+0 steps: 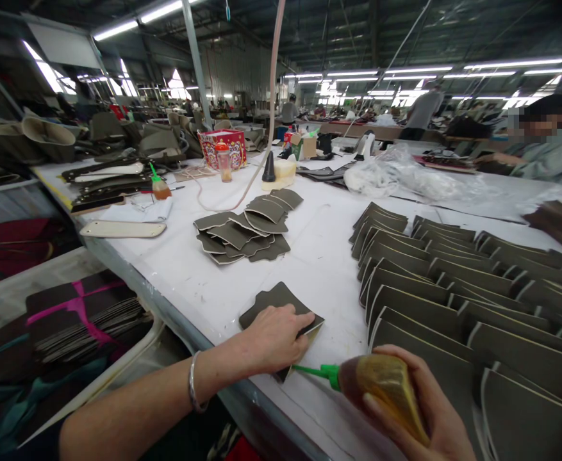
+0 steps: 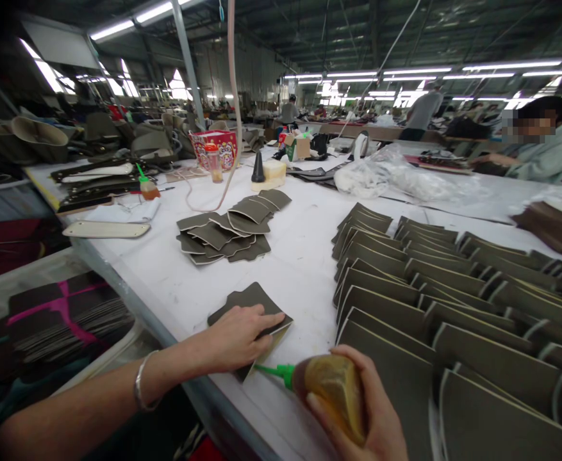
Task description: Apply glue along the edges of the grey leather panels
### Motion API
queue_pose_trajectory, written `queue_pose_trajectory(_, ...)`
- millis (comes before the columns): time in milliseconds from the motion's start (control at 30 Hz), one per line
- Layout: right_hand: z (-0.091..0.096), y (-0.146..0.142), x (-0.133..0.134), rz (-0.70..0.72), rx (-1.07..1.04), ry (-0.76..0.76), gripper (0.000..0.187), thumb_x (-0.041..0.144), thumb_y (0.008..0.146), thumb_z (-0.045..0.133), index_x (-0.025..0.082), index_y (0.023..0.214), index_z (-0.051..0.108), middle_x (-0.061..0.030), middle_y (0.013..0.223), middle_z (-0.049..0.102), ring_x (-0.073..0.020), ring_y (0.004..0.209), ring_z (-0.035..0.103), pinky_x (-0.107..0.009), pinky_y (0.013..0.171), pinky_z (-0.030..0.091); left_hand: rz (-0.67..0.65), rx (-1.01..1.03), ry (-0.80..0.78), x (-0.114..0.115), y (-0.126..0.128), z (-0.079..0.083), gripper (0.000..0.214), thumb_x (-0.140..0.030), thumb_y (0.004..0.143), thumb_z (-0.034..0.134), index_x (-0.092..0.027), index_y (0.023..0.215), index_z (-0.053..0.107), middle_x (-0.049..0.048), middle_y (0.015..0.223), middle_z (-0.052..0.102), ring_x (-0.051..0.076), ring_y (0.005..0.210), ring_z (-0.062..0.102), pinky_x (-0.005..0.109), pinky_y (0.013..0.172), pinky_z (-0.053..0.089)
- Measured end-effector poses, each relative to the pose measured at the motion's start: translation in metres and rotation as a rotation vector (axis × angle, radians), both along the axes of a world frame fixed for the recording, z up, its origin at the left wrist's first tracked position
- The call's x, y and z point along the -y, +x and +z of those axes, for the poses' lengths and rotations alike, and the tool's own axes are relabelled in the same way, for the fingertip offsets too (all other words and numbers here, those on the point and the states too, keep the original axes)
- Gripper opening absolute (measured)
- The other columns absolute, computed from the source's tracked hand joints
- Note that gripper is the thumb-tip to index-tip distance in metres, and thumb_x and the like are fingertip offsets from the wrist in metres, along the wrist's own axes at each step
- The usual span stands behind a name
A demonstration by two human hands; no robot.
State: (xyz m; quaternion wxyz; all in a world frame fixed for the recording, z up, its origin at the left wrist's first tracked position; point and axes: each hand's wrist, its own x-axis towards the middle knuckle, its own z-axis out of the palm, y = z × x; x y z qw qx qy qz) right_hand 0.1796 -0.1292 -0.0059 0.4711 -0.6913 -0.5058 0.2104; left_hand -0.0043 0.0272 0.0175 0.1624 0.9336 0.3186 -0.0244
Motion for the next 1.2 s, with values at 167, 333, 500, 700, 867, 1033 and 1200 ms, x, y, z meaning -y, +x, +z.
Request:
queue_pose_trajectory(167, 0.007, 0.011, -0.013, -0.187, 0.133, 0.058, 0.048, 0.056, 0.08, 0.067, 0.027, 0.116, 0.056, -0.0022, 0.111, 0.062, -0.0248, 0.092, 0.062, -0.031, 0.081, 0.048, 0.009, -0.003, -0.014, 0.0, 0.001, 0.001, 0.047, -0.032, 0.092, 0.037, -0.031, 0.135, 0.054, 0.0072, 0.09, 0.063, 0.025, 0.079, 0.065, 0.036, 0.07, 0.049)
queue_pose_trajectory(333, 0.007, 0.011, -0.011, -0.135, 0.131, 0.073, 0.043, 0.053, 0.081, 0.066, 0.028, 0.116, 0.056, -0.0005, 0.11, 0.062, -0.0225, 0.09, 0.061, -0.029, 0.08, 0.047, 0.018, -0.006, -0.029, -0.002, 0.001, -0.003, 0.048, -0.031, 0.09, 0.038, -0.031, 0.136, 0.053, 0.0072, 0.094, 0.063, 0.025, 0.081, 0.065, 0.036, 0.072, 0.049)
queue_pose_trajectory(500, 0.01, 0.007, -0.01, -0.127, 0.074, 0.039, 0.046, 0.055, 0.082, 0.065, 0.027, 0.117, 0.054, -0.0014, 0.107, 0.061, -0.0235, 0.089, 0.061, -0.032, 0.082, 0.046, 0.013, 0.001, -0.025, -0.002, 0.002, -0.002, 0.048, -0.03, 0.089, 0.039, -0.032, 0.135, 0.054, 0.0073, 0.094, 0.064, 0.027, 0.08, 0.065, 0.038, 0.071, 0.05)
queue_pose_trajectory(700, 0.01, 0.01, -0.011, -0.193, 0.135, 0.062, 0.044, 0.055, 0.082, 0.064, 0.028, 0.115, 0.056, -0.0005, 0.109, 0.061, -0.0233, 0.089, 0.061, -0.03, 0.081, 0.047, 0.03, -0.018, -0.042, 0.0, 0.003, 0.001, 0.048, -0.029, 0.089, 0.04, -0.029, 0.135, 0.055, 0.0085, 0.099, 0.065, 0.027, 0.085, 0.066, 0.037, 0.075, 0.05)
queue_pose_trajectory(867, 0.01, 0.008, -0.009, -0.173, 0.079, 0.034, 0.047, 0.058, 0.081, 0.063, 0.027, 0.116, 0.055, -0.0005, 0.106, 0.061, -0.0227, 0.087, 0.061, -0.029, 0.08, 0.047, 0.038, -0.001, -0.054, 0.001, 0.003, 0.002, 0.049, -0.028, 0.088, 0.041, -0.03, 0.135, 0.055, 0.0078, 0.098, 0.065, 0.026, 0.086, 0.066, 0.037, 0.076, 0.05)
queue_pose_trajectory(1033, 0.012, 0.007, -0.01, -0.213, 0.022, 0.039, 0.049, 0.057, 0.079, 0.067, 0.027, 0.115, 0.056, -0.0009, 0.106, 0.062, -0.0235, 0.089, 0.061, -0.03, 0.08, 0.046, 0.068, 0.016, -0.088, 0.001, 0.003, 0.001, 0.049, -0.029, 0.088, 0.042, -0.028, 0.134, 0.057, 0.0094, 0.107, 0.066, 0.029, 0.095, 0.066, 0.04, 0.082, 0.05)
queue_pose_trajectory(1200, 0.006, 0.009, 0.002, -0.071, -0.377, 0.018, 0.051, 0.055, 0.078, 0.069, 0.026, 0.116, 0.053, -0.0005, 0.089, 0.067, -0.024, 0.079, 0.066, -0.031, 0.07, 0.051, 0.085, 0.091, -0.195, -0.005, 0.0, 0.002, 0.047, -0.032, 0.086, 0.047, -0.025, 0.131, 0.06, 0.0056, 0.097, 0.068, 0.024, 0.091, 0.065, 0.035, 0.083, 0.049)
